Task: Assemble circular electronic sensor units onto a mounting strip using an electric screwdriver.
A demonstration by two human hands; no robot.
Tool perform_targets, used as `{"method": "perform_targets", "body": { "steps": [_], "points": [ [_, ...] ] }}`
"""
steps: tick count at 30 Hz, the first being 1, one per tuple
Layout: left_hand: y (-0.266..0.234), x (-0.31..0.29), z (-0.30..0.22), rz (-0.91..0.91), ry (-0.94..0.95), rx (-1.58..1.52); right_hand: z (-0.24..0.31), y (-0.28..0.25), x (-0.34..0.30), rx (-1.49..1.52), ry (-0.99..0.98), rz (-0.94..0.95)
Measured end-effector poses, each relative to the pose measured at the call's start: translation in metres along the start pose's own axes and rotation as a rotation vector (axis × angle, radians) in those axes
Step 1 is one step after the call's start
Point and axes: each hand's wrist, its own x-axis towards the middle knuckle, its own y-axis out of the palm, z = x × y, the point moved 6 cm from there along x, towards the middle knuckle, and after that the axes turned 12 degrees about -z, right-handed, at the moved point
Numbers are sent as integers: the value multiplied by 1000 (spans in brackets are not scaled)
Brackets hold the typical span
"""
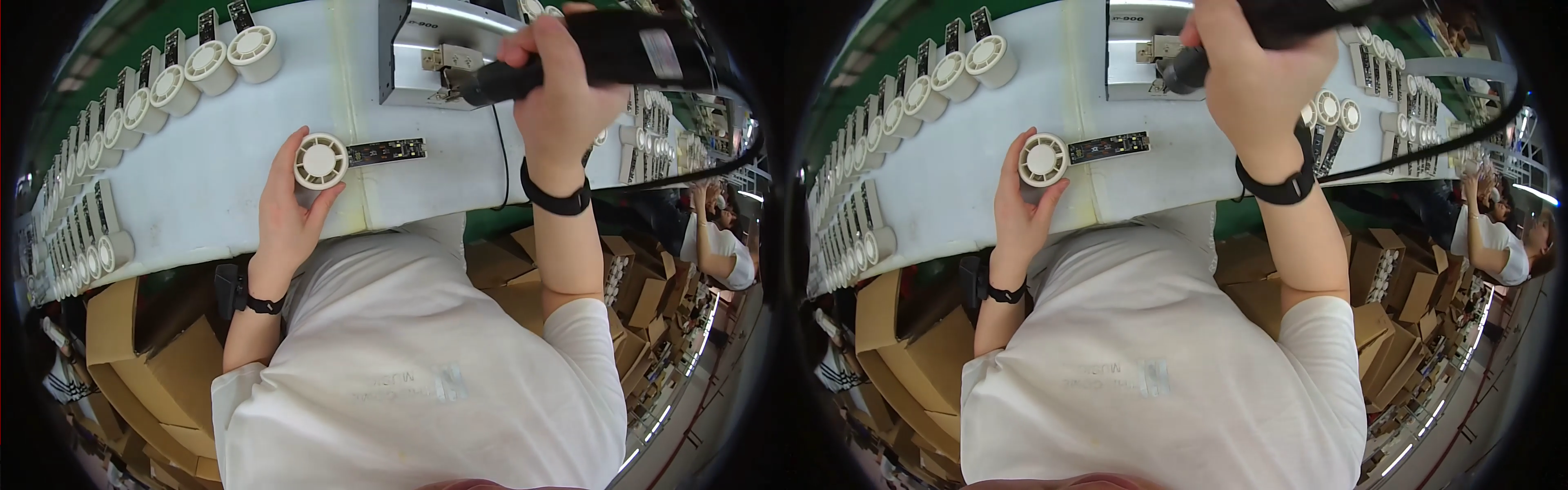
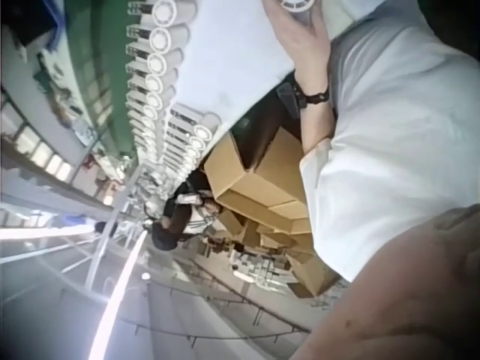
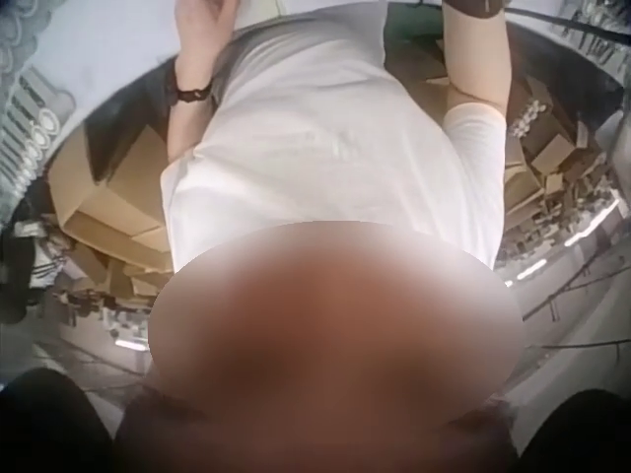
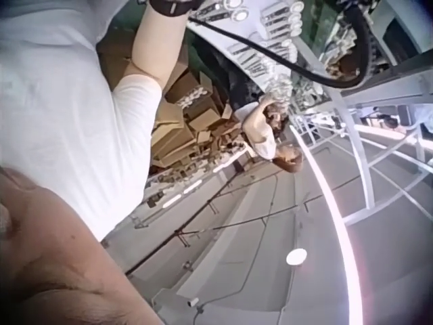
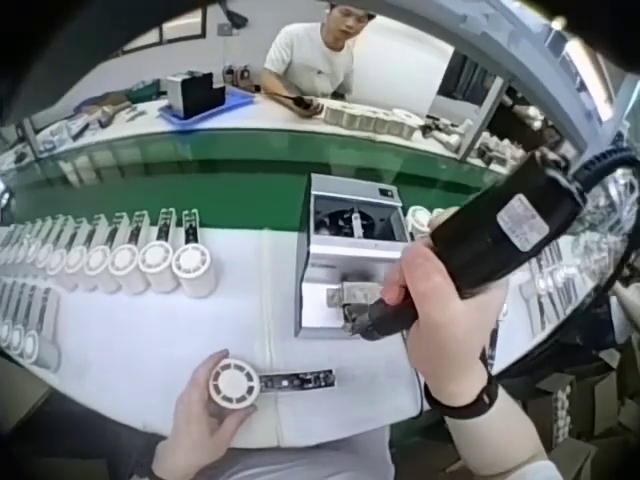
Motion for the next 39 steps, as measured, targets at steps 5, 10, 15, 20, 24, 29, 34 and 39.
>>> {"method": "perform_targets", "body": {
  "steps": [5, 10, 15, 20, 24, 29, 34, 39],
  "points": [
    [2, 1, -1, -2, -2, -25, 11, -13, -25, 153, 50, 16],
    [0, 0, -1, 2, -14, -37, 8, -15, -53, 129, 109, 91],
    [-1, 1, 0, -10, 13, -18, -1, -12, -58, 98, 141, 97],
    [-1, 1, 0, 8, 16, 28, -5, -12, -58, 64, 145, 88],
    [-1, 1, 1, 29, 13, 41, -10, -11, -60, 70, 162, 86],
    [0, -1, 0, -14, 32, 36, -11, -9, -66, 66, 118, 146],
    [0, -1, 3, -29, 25, 35, -12, -7, -71, 36, 116, 148],
    [0, 1, 2, -28, 47, 42, -14, -7, -70, 29, 137, 141]
  ]
}}
